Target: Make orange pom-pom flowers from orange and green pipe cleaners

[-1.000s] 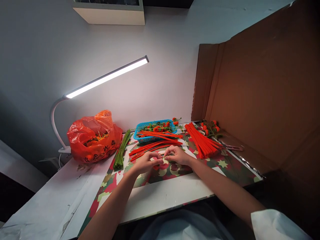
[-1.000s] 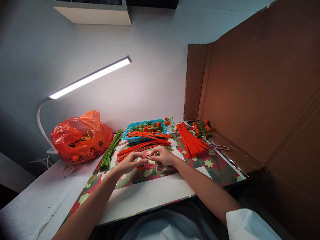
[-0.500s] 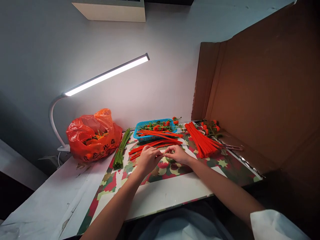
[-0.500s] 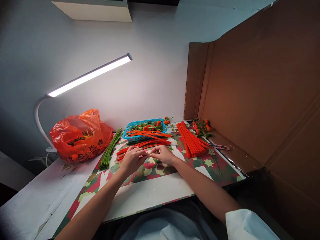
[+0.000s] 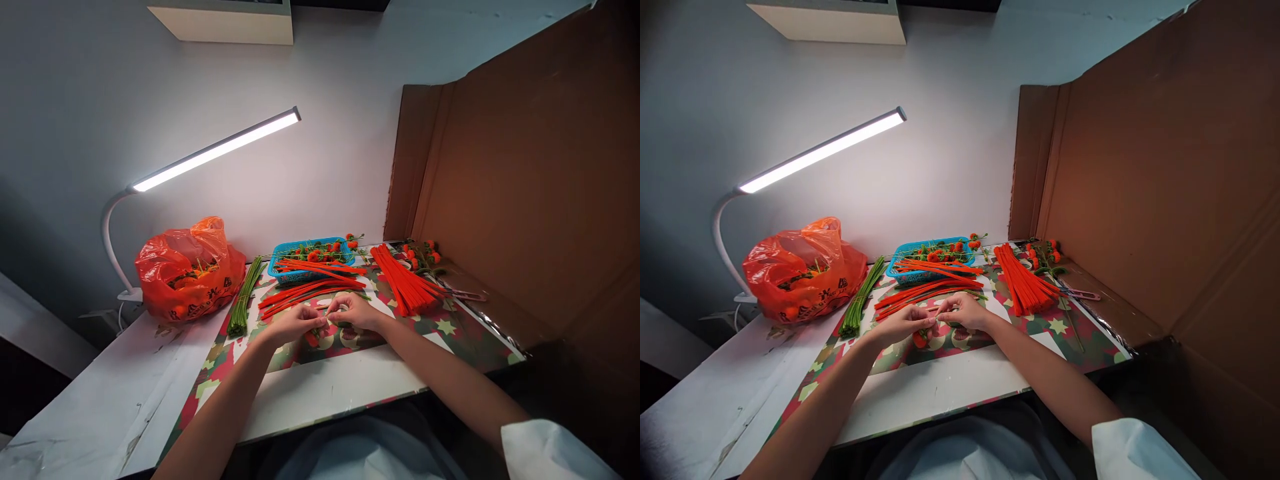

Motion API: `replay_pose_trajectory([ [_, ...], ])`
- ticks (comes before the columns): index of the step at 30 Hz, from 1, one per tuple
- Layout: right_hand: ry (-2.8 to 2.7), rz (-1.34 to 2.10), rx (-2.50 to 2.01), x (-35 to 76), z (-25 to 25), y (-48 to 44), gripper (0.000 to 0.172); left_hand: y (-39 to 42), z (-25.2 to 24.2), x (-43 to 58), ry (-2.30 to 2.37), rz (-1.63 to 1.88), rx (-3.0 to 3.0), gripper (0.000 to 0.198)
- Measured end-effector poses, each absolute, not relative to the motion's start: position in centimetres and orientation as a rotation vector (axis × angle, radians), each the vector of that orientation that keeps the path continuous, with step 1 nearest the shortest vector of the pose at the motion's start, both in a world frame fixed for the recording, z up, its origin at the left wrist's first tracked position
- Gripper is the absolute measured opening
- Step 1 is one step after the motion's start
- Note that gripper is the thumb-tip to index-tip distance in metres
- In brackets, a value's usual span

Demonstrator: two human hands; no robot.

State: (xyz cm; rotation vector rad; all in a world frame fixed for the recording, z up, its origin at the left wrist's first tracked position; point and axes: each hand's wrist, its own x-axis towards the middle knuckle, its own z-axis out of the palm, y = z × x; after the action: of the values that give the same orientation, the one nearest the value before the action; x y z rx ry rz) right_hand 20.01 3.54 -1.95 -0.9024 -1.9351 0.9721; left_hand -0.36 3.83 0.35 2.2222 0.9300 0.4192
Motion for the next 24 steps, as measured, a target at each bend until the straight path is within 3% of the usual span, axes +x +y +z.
replay_pose_trajectory([
  [12, -1.841, 0.752, -1.030, 19.9, -2.8, 4.2, 0.018, 2.8, 0.8, 0.6, 1.172, 0.752, 2.432, 0.016],
  [24, -1.901, 0.811, -1.053, 19.7, -2.6, 3.9, 0.009, 3.1, 1.3, 0.3, 1.194, 0.639, 2.370, 0.021],
])
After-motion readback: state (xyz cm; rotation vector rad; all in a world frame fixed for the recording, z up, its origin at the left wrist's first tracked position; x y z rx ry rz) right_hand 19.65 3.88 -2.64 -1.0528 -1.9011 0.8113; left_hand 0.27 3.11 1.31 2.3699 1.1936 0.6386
